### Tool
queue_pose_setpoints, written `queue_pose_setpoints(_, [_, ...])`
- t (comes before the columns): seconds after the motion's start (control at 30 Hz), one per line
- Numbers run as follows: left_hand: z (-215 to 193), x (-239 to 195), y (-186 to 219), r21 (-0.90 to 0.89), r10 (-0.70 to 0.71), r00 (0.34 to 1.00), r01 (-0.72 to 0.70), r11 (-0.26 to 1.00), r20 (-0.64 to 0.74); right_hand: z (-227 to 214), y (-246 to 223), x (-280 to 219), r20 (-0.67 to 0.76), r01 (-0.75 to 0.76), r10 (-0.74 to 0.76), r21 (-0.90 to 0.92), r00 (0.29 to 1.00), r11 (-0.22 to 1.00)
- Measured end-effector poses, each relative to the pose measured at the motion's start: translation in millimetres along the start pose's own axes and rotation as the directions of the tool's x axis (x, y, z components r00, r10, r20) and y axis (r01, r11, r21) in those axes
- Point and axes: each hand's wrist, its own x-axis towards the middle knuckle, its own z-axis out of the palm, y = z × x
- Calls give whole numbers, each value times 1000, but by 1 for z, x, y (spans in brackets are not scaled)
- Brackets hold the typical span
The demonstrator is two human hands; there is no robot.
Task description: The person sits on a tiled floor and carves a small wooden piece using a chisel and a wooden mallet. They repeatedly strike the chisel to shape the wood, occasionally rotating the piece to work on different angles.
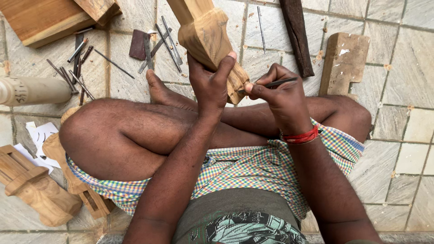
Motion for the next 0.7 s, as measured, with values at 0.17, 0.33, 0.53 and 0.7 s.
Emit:
queue_pose_setpoints(0.17, [-1, 2, -4, 17, -18, 999, 19, 1000, -35, -6, 12, 7, 114, 139, -123, -140, 986, 980])
queue_pose_setpoints(0.33, [0, 8, -5, -63, -107, 994, 105, 992, -20, -6, 17, 3, 55, 141, -137, -80, 989, 987])
queue_pose_setpoints(0.53, [-5, 19, 0, -122, -170, 984, 174, 977, 46, 8, 23, -11, -33, 116, -112, 191, 993, 975])
queue_pose_setpoints(0.7, [-4, 18, 4, -139, -299, 949, 311, 940, 100, 6, 22, -16, -19, 155, -154, 121, 988, 980])
